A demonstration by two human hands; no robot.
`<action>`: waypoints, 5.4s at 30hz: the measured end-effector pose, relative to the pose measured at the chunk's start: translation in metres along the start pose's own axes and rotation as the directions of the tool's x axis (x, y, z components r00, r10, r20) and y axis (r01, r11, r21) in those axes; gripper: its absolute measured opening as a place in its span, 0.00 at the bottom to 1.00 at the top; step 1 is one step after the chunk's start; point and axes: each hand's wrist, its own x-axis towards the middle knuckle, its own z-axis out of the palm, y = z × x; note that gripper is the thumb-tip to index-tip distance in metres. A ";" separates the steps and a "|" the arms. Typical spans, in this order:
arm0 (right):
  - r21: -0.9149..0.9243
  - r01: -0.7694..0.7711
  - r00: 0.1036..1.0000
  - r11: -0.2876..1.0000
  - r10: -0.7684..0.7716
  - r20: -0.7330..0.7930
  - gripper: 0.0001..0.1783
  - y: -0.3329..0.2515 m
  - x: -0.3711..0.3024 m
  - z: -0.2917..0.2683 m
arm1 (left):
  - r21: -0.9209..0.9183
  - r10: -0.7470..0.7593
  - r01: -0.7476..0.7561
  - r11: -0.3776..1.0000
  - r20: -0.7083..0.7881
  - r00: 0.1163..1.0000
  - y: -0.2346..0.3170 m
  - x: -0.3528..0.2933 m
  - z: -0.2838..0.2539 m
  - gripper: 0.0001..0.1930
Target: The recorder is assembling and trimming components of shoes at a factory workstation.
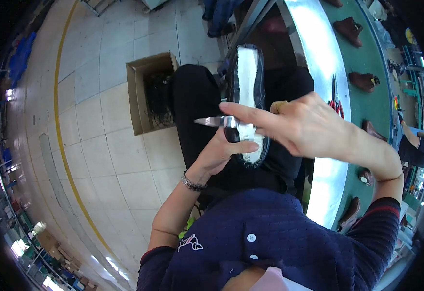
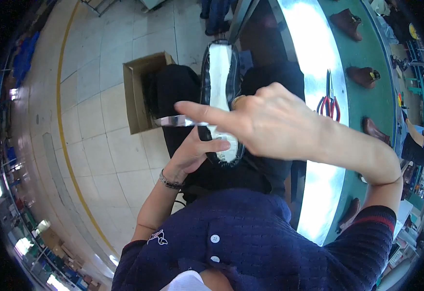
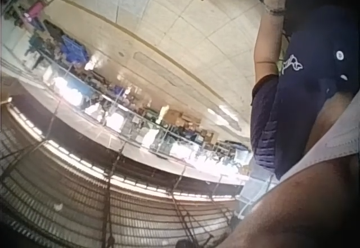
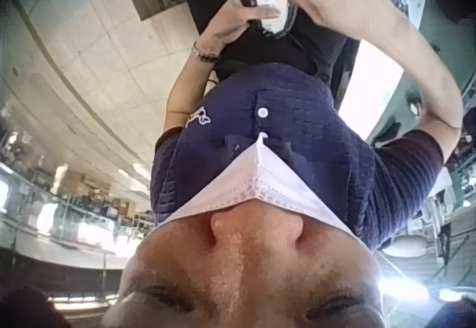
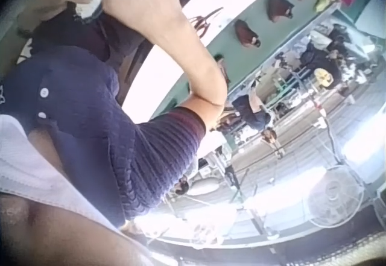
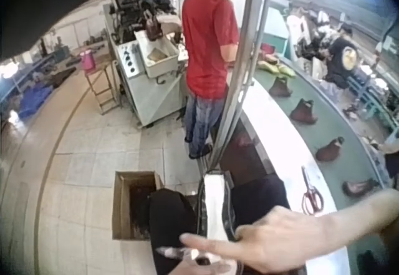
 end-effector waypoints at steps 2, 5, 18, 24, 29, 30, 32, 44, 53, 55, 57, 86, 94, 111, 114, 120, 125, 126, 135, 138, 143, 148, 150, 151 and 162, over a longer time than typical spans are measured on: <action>0.099 0.015 1.000 0.995 -0.013 -0.017 0.38 -0.010 -0.007 0.011 | -0.016 -0.050 0.050 0.999 0.001 0.999 -0.003 -0.004 -0.001 0.32; -0.062 -0.092 0.990 0.994 0.098 0.098 0.38 0.008 -0.019 0.041 | 0.039 -0.012 0.009 0.999 0.080 0.997 -0.004 0.004 0.005 0.19; 0.090 -0.011 1.000 0.996 0.013 -0.016 0.39 -0.017 -0.025 0.028 | 0.238 -0.134 0.118 0.964 0.052 0.990 -0.002 -0.003 -0.008 0.21; -0.033 -0.157 0.954 0.987 0.160 0.254 0.47 -0.021 -0.031 0.035 | 0.169 -0.025 0.013 0.985 0.070 0.997 -0.009 -0.001 -0.012 0.25; 0.021 -0.139 0.988 0.990 0.137 0.074 0.42 -0.005 -0.029 0.041 | 0.325 -0.225 0.198 0.925 0.047 0.973 0.012 0.009 -0.005 0.31; 0.087 -0.164 0.983 0.983 0.156 0.100 0.40 0.010 -0.021 0.038 | 0.293 -0.155 0.133 0.947 0.052 0.987 0.012 0.009 -0.003 0.34; 0.121 -0.247 0.961 0.961 0.226 0.162 0.34 0.020 -0.014 0.024 | 0.166 -0.048 0.033 0.986 0.087 0.995 0.014 0.012 -0.010 0.43; 0.987 -0.161 0.772 0.024 0.626 0.111 0.17 0.048 -0.104 0.050 | 0.222 -0.008 0.003 0.975 0.025 1.000 0.047 0.037 0.017 0.57; 0.855 -0.350 0.782 -0.382 0.383 0.491 0.18 0.021 -0.109 0.105 | 0.501 0.250 -0.390 0.773 0.324 0.912 -0.048 0.058 -0.035 0.79; 0.854 -0.376 0.775 -0.360 0.382 0.503 0.20 0.016 -0.109 0.113 | 0.448 0.175 -0.300 0.842 0.300 0.938 -0.053 0.053 -0.033 0.80; 0.889 -0.365 0.846 -0.276 0.299 0.441 0.21 0.013 -0.110 0.117 | 0.537 0.073 -0.296 0.790 0.397 0.915 -0.043 0.049 -0.038 0.81; 0.809 -0.579 0.773 0.101 0.384 0.505 0.22 0.016 -0.099 0.080 | 0.340 0.364 -0.299 0.892 -0.145 0.920 -0.029 0.061 0.036 0.21; 0.845 -0.527 0.782 -0.093 0.337 0.525 0.19 0.014 -0.099 0.097 | 0.386 0.431 -0.353 0.852 -0.137 0.892 -0.032 0.057 0.047 0.19; 0.843 -0.468 0.798 0.266 0.537 0.273 0.20 -0.016 -0.115 0.111 | 0.204 0.299 -0.254 0.945 -0.233 0.925 -0.020 0.077 0.035 0.16; 0.806 -0.446 0.789 0.390 0.597 0.148 0.20 -0.029 -0.111 0.126 | 0.185 0.308 -0.264 0.947 -0.272 0.912 -0.022 0.075 0.037 0.15; 0.518 -0.588 0.757 0.622 0.648 0.081 0.22 -0.053 -0.106 0.120 | 0.291 0.380 -0.298 0.909 -0.284 0.880 -0.021 0.067 0.044 0.14; 0.600 -0.474 0.805 0.645 0.594 -0.002 0.20 -0.046 -0.124 0.129 | 0.372 0.398 -0.339 0.864 -0.092 0.913 -0.039 0.065 0.023 0.16; 0.682 -0.414 0.834 0.603 0.552 0.019 0.18 -0.043 -0.134 0.132 | 0.361 0.383 -0.338 0.869 -0.060 0.922 -0.045 0.063 0.019 0.18; 0.385 -0.896 0.180 0.221 0.974 -0.141 0.26 -0.024 -0.233 0.200 | 0.103 -0.220 0.231 0.967 -0.112 0.969 -0.070 0.084 0.002 0.51; 0.326 -0.940 0.073 0.102 0.992 -0.102 0.27 -0.019 -0.258 0.218 | 0.164 -0.156 0.164 0.973 -0.059 0.986 -0.057 0.071 0.039 0.49; 0.201 -0.969 0.098 0.142 0.972 -0.214 0.29 -0.013 -0.257 0.226 | 0.334 0.014 -0.043 0.942 0.090 0.996 -0.045 0.067 0.053 0.43; 0.608 -0.563 0.426 0.560 0.827 -0.368 0.36 0.007 -0.181 0.177 | 0.359 0.015 -0.074 0.930 0.164 0.986 -0.011 0.077 0.086 0.43; 0.571 -0.418 0.575 0.706 0.692 -0.435 0.39 0.021 -0.149 0.166 | 0.300 -0.042 -0.013 0.954 0.175 0.984 0.003 0.083 0.098 0.43; 0.533 -0.378 0.620 0.757 0.635 -0.461 0.41 0.026 -0.138 0.165 | 0.325 -0.076 0.007 0.946 0.201 0.977 0.015 0.084 0.110 0.43; 0.950 0.133 0.372 0.283 0.874 -0.313 0.37 0.018 -0.139 0.196 | 0.303 0.104 -0.182 0.936 0.256 0.961 0.046 0.126 0.185 0.39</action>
